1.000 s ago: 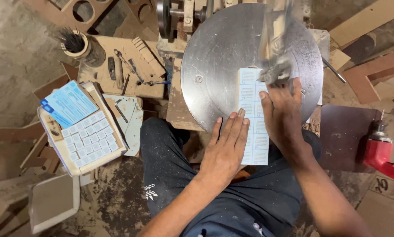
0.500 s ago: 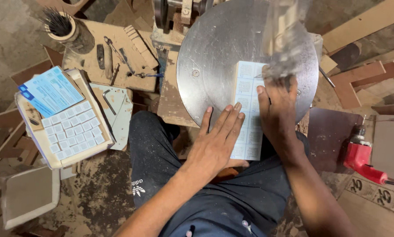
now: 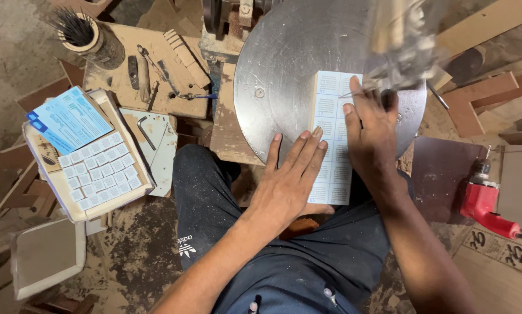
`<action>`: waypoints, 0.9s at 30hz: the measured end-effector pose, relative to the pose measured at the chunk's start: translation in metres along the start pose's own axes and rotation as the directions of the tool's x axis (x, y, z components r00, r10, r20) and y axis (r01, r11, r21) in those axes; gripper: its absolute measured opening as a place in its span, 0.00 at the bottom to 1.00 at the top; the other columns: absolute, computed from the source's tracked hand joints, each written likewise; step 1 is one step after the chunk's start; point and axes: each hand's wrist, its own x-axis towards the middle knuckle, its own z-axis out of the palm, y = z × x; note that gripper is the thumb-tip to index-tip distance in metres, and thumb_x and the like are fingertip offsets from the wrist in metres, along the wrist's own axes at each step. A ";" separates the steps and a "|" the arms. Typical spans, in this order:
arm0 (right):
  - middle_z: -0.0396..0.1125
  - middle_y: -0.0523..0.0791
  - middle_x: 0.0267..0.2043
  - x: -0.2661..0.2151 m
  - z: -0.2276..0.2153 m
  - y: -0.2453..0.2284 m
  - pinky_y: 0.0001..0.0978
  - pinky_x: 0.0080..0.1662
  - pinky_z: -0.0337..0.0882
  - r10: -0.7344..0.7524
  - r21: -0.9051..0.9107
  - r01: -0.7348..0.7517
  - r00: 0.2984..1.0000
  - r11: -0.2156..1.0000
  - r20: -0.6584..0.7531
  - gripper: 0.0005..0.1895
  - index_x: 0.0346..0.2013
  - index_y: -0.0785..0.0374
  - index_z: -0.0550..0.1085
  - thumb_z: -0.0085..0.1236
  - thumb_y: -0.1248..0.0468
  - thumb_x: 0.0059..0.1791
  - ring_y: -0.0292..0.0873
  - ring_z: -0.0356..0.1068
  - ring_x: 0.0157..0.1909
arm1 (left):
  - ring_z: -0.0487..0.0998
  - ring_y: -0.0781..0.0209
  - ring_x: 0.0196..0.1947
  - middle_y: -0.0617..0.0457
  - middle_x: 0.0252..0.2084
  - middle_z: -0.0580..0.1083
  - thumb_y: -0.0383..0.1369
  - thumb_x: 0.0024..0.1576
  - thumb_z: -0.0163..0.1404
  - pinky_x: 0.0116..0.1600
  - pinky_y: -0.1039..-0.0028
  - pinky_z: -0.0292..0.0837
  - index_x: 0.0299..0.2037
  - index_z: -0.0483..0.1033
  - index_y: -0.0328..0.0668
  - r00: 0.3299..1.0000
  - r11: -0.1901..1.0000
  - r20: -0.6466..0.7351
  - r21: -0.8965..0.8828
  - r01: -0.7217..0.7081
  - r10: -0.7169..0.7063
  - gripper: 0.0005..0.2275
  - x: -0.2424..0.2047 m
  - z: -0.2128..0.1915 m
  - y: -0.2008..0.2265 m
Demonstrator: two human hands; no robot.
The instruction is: The person uses a band saw to cut a sheet of printed paper into smaller rectangular pieces. They guide the paper through the saw blade, separating it into strips and then into individual pieces, which are placed into a nearby container.
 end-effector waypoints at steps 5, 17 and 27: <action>0.65 0.59 0.67 0.000 0.001 0.002 0.55 0.76 0.35 -0.052 -0.046 0.052 0.999 0.998 -0.007 0.23 0.69 0.69 0.66 0.39 0.60 0.62 0.56 0.58 0.74 | 0.54 0.45 0.76 0.36 0.75 0.55 0.61 0.40 0.58 0.77 0.40 0.40 0.70 0.58 0.25 1.000 1.000 0.003 -0.007 0.006 -0.006 0.53 0.003 -0.001 -0.001; 0.65 0.57 0.68 0.007 0.004 0.008 0.54 0.76 0.37 -0.058 -0.070 0.058 0.998 0.996 -0.003 0.20 0.66 0.68 0.67 0.40 0.61 0.62 0.53 0.58 0.75 | 0.54 0.44 0.75 0.37 0.74 0.55 0.62 0.40 0.57 0.76 0.39 0.38 0.70 0.57 0.27 1.000 0.999 0.022 -0.030 0.018 -0.017 0.54 0.011 -0.004 -0.005; 0.65 0.54 0.67 0.009 0.007 0.012 0.53 0.76 0.47 -0.027 -0.066 0.026 1.000 0.997 -0.006 0.24 0.71 0.70 0.65 0.41 0.63 0.62 0.53 0.57 0.74 | 0.54 0.45 0.75 0.37 0.74 0.56 0.61 0.40 0.58 0.76 0.39 0.39 0.70 0.56 0.27 1.000 1.000 0.013 -0.029 0.002 -0.001 0.53 0.014 -0.006 -0.009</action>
